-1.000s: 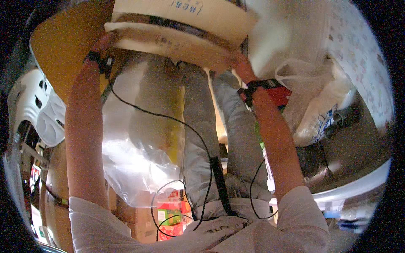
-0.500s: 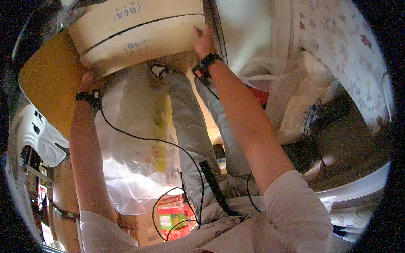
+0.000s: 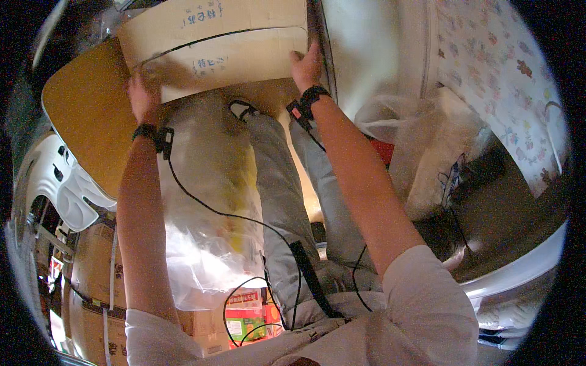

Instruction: The person wipes a white shelving unit and a cardboard box with a cloth by hand before placing a handbag inside the box.

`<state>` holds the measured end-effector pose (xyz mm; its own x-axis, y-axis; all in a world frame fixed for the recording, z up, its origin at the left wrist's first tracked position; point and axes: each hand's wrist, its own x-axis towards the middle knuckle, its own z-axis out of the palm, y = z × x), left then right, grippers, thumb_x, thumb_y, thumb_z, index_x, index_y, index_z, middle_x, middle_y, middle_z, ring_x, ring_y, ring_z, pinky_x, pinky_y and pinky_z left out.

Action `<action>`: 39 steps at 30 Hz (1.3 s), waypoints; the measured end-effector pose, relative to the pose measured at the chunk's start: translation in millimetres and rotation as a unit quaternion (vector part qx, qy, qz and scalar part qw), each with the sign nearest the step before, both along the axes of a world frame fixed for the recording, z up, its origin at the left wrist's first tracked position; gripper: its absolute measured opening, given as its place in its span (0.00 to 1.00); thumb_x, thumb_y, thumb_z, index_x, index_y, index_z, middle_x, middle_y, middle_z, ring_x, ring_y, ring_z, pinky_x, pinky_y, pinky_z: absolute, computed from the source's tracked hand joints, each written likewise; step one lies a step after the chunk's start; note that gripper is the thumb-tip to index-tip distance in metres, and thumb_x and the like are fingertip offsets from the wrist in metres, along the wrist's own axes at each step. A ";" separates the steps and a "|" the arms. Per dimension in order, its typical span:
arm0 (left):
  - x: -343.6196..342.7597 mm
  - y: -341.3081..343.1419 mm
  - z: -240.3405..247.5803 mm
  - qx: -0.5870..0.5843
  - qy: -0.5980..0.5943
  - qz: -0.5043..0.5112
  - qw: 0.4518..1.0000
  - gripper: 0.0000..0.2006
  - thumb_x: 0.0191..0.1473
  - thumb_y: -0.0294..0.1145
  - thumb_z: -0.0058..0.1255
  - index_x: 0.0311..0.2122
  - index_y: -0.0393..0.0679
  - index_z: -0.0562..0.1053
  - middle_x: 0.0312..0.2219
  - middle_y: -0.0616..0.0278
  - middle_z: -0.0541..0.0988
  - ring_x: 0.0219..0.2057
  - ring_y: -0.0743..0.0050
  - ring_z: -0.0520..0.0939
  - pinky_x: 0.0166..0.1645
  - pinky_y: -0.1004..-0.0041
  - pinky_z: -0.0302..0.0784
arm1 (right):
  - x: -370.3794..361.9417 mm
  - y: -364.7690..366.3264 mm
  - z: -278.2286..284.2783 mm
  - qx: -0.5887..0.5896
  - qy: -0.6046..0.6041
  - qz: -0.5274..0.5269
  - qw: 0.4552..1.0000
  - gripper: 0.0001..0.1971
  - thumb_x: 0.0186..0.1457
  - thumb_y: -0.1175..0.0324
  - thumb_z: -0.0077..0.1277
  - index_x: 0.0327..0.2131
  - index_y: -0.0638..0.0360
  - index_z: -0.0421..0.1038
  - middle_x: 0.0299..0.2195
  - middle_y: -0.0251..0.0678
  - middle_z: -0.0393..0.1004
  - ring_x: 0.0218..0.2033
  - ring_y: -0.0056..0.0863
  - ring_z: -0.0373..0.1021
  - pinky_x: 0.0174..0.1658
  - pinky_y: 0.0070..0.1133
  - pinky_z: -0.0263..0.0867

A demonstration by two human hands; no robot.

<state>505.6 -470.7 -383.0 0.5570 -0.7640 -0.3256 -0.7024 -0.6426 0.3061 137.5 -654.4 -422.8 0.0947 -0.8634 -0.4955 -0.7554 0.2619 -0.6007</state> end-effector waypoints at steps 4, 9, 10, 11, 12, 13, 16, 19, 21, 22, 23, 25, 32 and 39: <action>-59.4 -62.0 -19.0 -0.005 0.033 -0.153 0.988 0.40 0.52 0.55 0.52 0.67 0.58 0.51 0.66 0.45 0.48 0.64 0.34 0.52 0.64 0.45 0.54 | -8.9 13.2 -16.5 -0.079 -0.031 -0.014 0.996 0.30 0.57 0.61 0.54 0.58 0.66 0.56 0.52 0.54 0.67 0.54 0.45 0.65 0.56 0.32 0.60; -90.4 -70.8 -55.5 0.261 -0.302 -0.277 0.874 0.40 0.56 0.60 0.45 0.66 0.44 0.54 0.68 0.57 0.40 0.62 0.13 0.39 0.55 0.21 0.46 | 18.5 83.5 14.8 -0.083 -0.027 0.026 0.996 0.33 0.57 0.63 0.53 0.60 0.68 0.51 0.51 0.57 0.66 0.53 0.50 0.64 0.56 0.35 0.60; -116.5 -83.0 -54.5 0.257 -0.239 -0.269 0.897 0.40 0.56 0.58 0.46 0.66 0.44 0.54 0.68 0.55 0.41 0.62 0.13 0.39 0.56 0.23 0.47 | -8.3 101.9 16.3 -0.114 0.015 0.069 0.991 0.34 0.56 0.64 0.53 0.61 0.69 0.50 0.51 0.58 0.66 0.53 0.51 0.64 0.55 0.36 0.60; -147.7 -93.0 -53.8 0.250 -0.169 -0.260 0.917 0.39 0.56 0.56 0.47 0.66 0.43 0.54 0.68 0.53 0.41 0.62 0.13 0.39 0.57 0.24 0.48 | -34.7 121.6 18.9 -0.063 0.060 0.061 0.994 0.33 0.56 0.66 0.53 0.60 0.69 0.52 0.51 0.57 0.66 0.52 0.52 0.64 0.54 0.37 0.61; -161.8 -88.6 -52.1 0.246 -0.165 -0.269 0.916 0.39 0.56 0.56 0.47 0.66 0.43 0.54 0.68 0.53 0.41 0.62 0.13 0.39 0.57 0.24 0.48 | -43.9 146.0 27.0 -0.008 0.090 0.048 0.995 0.32 0.55 0.67 0.53 0.59 0.69 0.53 0.51 0.57 0.66 0.51 0.53 0.64 0.54 0.38 0.61; -171.5 -81.6 -49.1 0.167 -0.147 -0.262 0.939 0.38 0.56 0.55 0.48 0.66 0.45 0.54 0.68 0.52 0.42 0.64 0.18 0.40 0.58 0.26 0.48 | -55.2 167.8 35.9 -0.011 0.093 0.067 0.993 0.21 0.54 0.67 0.52 0.50 0.67 0.65 0.44 0.56 0.72 0.45 0.53 0.67 0.51 0.39 0.63; -248.2 -73.8 -23.9 0.014 -0.032 -0.154 0.987 0.34 0.57 0.49 0.49 0.66 0.55 0.53 0.67 0.49 0.44 0.66 0.33 0.44 0.62 0.35 0.49 | -136.5 204.8 40.2 0.080 0.177 0.149 0.969 0.09 0.56 0.69 0.46 0.32 0.64 0.74 0.29 0.56 0.75 0.34 0.56 0.71 0.42 0.43 0.68; -279.6 -35.4 -6.5 -0.034 0.054 -0.063 0.996 0.31 0.57 0.38 0.50 0.65 0.60 0.55 0.67 0.49 0.44 0.68 0.46 0.44 0.65 0.47 0.53 | -171.2 236.1 55.6 0.083 0.137 0.037 0.986 0.09 0.56 0.71 0.46 0.38 0.63 0.72 0.31 0.57 0.75 0.35 0.55 0.71 0.43 0.43 0.68; -294.9 -8.5 -5.4 -0.131 0.143 -0.108 0.975 0.31 0.55 0.29 0.51 0.64 0.56 0.58 0.67 0.50 0.45 0.67 0.46 0.49 0.64 0.54 0.58 | -194.2 234.9 56.2 0.172 0.164 0.024 0.971 0.14 0.55 0.69 0.49 0.45 0.61 0.68 0.36 0.57 0.74 0.39 0.53 0.71 0.45 0.42 0.68; -310.6 -0.2 -3.4 -0.101 0.187 -0.082 0.974 0.32 0.52 0.23 0.51 0.63 0.50 0.58 0.66 0.48 0.49 0.64 0.45 0.56 0.62 0.59 0.63 | -213.3 231.5 53.3 0.144 0.208 0.042 0.967 0.17 0.55 0.69 0.49 0.49 0.60 0.65 0.39 0.57 0.73 0.41 0.53 0.71 0.46 0.40 0.67; -316.9 8.9 -7.4 -0.101 0.190 -0.081 0.973 0.32 0.52 0.23 0.51 0.63 0.50 0.58 0.66 0.48 0.49 0.64 0.45 0.56 0.62 0.59 0.63 | -223.1 233.6 53.3 0.121 0.243 0.060 0.961 0.20 0.56 0.69 0.50 0.52 0.59 0.62 0.41 0.57 0.72 0.44 0.52 0.70 0.47 0.39 0.66; -329.1 46.2 -23.6 -0.060 0.296 -0.025 0.953 0.31 0.52 0.23 0.50 0.62 0.48 0.59 0.64 0.46 0.53 0.60 0.43 0.64 0.60 0.57 0.66 | -241.3 228.2 47.9 0.103 0.332 -0.028 0.937 0.19 0.55 0.64 0.51 0.48 0.60 0.65 0.43 0.56 0.72 0.45 0.52 0.70 0.47 0.39 0.66; -376.8 115.2 -33.3 0.157 0.418 -0.011 0.895 0.23 0.55 0.34 0.46 0.57 0.45 0.64 0.45 0.45 0.76 0.45 0.44 0.77 0.48 0.56 0.73 | -306.1 258.7 61.9 0.034 0.346 -0.271 0.898 0.17 0.56 0.54 0.51 0.35 0.62 0.72 0.36 0.49 0.77 0.39 0.50 0.73 0.42 0.39 0.68; -353.1 128.8 -36.1 0.124 0.449 -0.037 0.884 0.18 0.55 0.35 0.45 0.51 0.49 0.71 0.35 0.51 0.80 0.38 0.49 0.80 0.44 0.58 0.74 | -336.1 260.3 69.8 0.179 0.432 -0.306 0.829 0.31 0.58 0.56 0.47 0.62 0.59 0.56 0.61 0.54 0.57 0.58 0.50 0.62 0.60 0.39 0.58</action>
